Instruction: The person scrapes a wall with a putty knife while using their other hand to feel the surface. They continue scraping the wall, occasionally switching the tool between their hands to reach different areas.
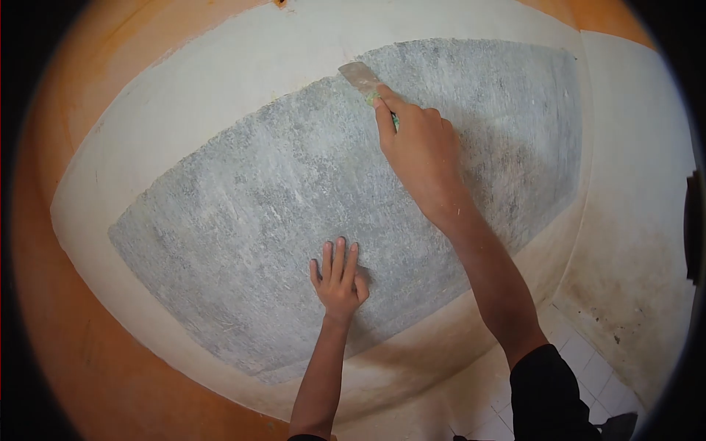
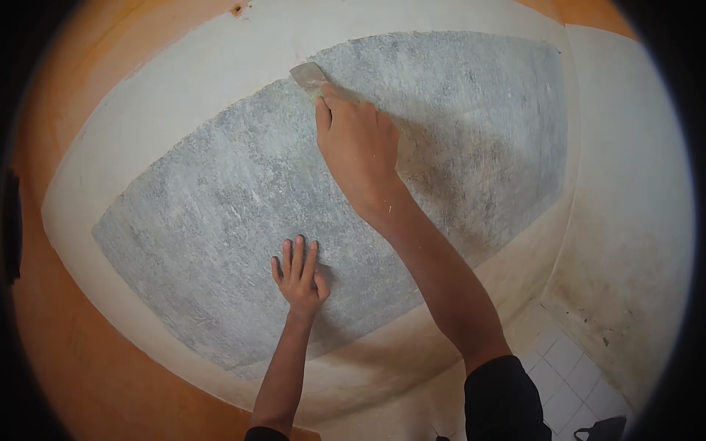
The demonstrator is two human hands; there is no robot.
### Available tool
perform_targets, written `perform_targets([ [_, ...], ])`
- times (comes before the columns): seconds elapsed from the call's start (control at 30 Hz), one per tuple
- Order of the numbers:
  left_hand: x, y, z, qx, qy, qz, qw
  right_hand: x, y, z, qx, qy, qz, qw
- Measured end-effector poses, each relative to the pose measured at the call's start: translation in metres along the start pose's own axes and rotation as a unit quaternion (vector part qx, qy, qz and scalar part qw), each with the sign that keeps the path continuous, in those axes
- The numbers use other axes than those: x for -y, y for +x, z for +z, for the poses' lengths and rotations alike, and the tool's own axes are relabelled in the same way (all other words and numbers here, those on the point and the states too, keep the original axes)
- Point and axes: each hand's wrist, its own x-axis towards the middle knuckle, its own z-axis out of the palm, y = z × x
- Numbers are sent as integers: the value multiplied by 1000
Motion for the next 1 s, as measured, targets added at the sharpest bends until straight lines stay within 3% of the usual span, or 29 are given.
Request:
perform_targets([
  [0.5,1,0,3,-8,-9,3,1000,-2,10,0,8,23,-11,1000],
  [0.57,-1,-3,3,-4,-13,5,1000,6,1,-7,53,5,-5,999],
  [0.67,-3,-3,4,-9,-8,-5,1000,-4,-19,6,30,-53,-35,998],
  [0.8,1,1,4,-8,12,-2,1000,6,-2,3,-5,27,-22,999],
  [0.9,-4,-3,1,6,4,-9,1000,4,-15,3,38,-17,-11,999],
  [1.0,-3,-4,3,-4,-1,-8,1000,-3,-12,10,8,24,-16,1000],
])
